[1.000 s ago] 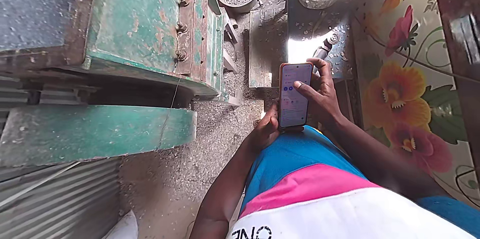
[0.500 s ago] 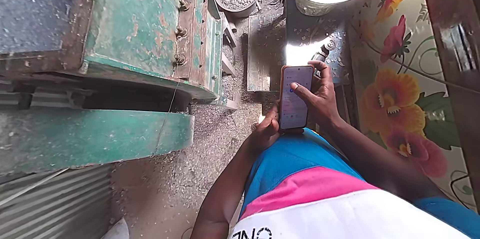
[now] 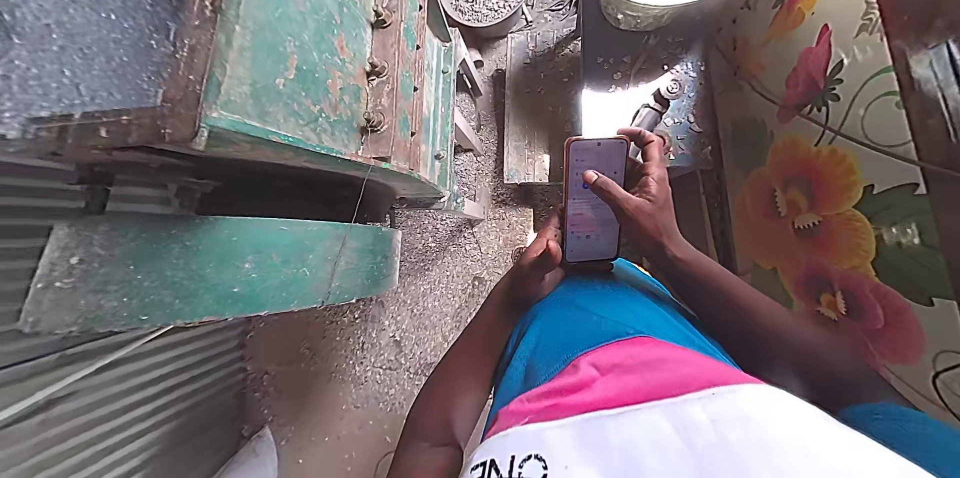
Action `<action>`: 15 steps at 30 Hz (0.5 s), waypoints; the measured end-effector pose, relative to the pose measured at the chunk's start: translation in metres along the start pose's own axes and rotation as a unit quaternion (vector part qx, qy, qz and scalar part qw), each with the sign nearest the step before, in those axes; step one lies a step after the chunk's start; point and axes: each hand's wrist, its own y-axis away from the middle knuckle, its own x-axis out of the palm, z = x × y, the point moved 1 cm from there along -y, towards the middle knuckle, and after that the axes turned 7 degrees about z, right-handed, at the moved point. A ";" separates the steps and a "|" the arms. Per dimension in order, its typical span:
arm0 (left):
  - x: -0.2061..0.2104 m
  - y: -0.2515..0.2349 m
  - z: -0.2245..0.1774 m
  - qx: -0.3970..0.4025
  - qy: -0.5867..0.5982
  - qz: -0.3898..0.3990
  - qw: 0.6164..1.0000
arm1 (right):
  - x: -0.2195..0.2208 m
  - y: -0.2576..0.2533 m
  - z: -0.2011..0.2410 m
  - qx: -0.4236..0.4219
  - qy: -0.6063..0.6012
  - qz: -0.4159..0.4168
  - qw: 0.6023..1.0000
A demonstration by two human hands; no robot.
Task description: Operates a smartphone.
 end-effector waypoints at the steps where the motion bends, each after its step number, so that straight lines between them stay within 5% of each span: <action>1: 0.000 0.000 0.002 0.006 0.008 -0.002 1.000 | -0.002 0.001 -0.001 0.002 -0.017 0.016 1.000; 15: 0.001 0.006 0.005 0.009 0.050 -0.009 0.999 | -0.030 0.009 -0.010 -0.011 -0.039 0.100 0.994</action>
